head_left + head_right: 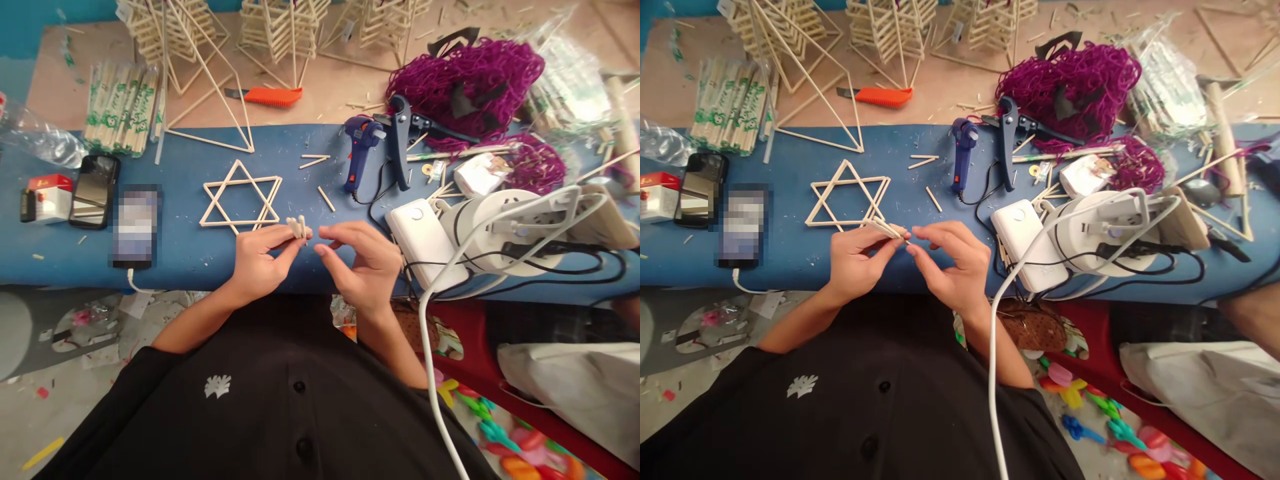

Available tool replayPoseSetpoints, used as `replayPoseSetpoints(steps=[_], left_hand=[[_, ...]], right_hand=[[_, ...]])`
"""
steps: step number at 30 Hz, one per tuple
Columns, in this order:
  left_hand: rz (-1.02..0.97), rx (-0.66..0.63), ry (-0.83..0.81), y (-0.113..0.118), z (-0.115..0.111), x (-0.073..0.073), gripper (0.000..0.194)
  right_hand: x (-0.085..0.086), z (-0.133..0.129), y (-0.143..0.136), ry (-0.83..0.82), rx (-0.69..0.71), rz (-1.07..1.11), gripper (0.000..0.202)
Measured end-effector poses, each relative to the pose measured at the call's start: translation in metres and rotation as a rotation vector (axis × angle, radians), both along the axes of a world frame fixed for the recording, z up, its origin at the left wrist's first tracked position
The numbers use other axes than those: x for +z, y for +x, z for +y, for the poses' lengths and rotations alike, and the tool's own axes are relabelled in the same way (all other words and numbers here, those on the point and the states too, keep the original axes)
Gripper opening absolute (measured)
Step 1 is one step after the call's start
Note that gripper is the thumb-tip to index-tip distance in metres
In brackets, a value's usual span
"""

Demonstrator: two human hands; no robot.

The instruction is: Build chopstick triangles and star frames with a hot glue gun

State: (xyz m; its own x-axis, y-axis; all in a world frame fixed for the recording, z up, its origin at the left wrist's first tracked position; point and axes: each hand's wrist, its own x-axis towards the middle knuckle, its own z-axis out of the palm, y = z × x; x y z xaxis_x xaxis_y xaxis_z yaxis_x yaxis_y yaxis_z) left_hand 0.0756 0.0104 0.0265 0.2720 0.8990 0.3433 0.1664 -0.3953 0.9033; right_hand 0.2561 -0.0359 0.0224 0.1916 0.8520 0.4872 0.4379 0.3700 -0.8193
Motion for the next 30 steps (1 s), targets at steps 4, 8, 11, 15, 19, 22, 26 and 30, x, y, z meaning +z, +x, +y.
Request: replayPoseSetpoints(steps=[4, 8, 11, 15, 19, 22, 26, 30], left_hand=[[0.069, -0.095, 0.18, 0.004, -0.001, -0.007, 0.018], [0.145, -0.119, 0.217, -0.001, -0.001, -0.01, 0.026], [0.206, -0.108, 0.225, -0.005, 0.001, -0.012, 0.024], [0.224, -0.098, 0.218, -0.007, 0.003, -0.014, 0.025], [0.21, -0.085, 0.203, -0.005, 0.004, -0.017, 0.024], [0.184, -0.089, 0.203, -0.001, 0.005, -0.021, 0.025], [0.134, -0.081, 0.245, 0.003, 0.006, -0.02, 0.023], [0.142, -0.029, 0.305, -0.011, -0.003, -0.001, 0.02]], right_hand=[[0.014, 0.007, 0.003, 0.12, 0.114, -0.005, 0.031], [0.018, 0.016, -0.002, 0.115, 0.181, -0.03, 0.027], [0.015, 0.021, -0.002, 0.07, 0.215, -0.034, 0.02], [0.012, 0.026, 0.0, 0.037, 0.225, -0.032, 0.016], [0.014, 0.028, -0.002, -0.018, 0.217, -0.004, 0.011], [0.015, 0.031, -0.003, -0.02, 0.23, 0.058, 0.012], [0.017, 0.034, -0.002, -0.016, 0.277, 0.079, 0.017], [0.02, 0.036, -0.002, -0.004, 0.383, 0.171, 0.02]])
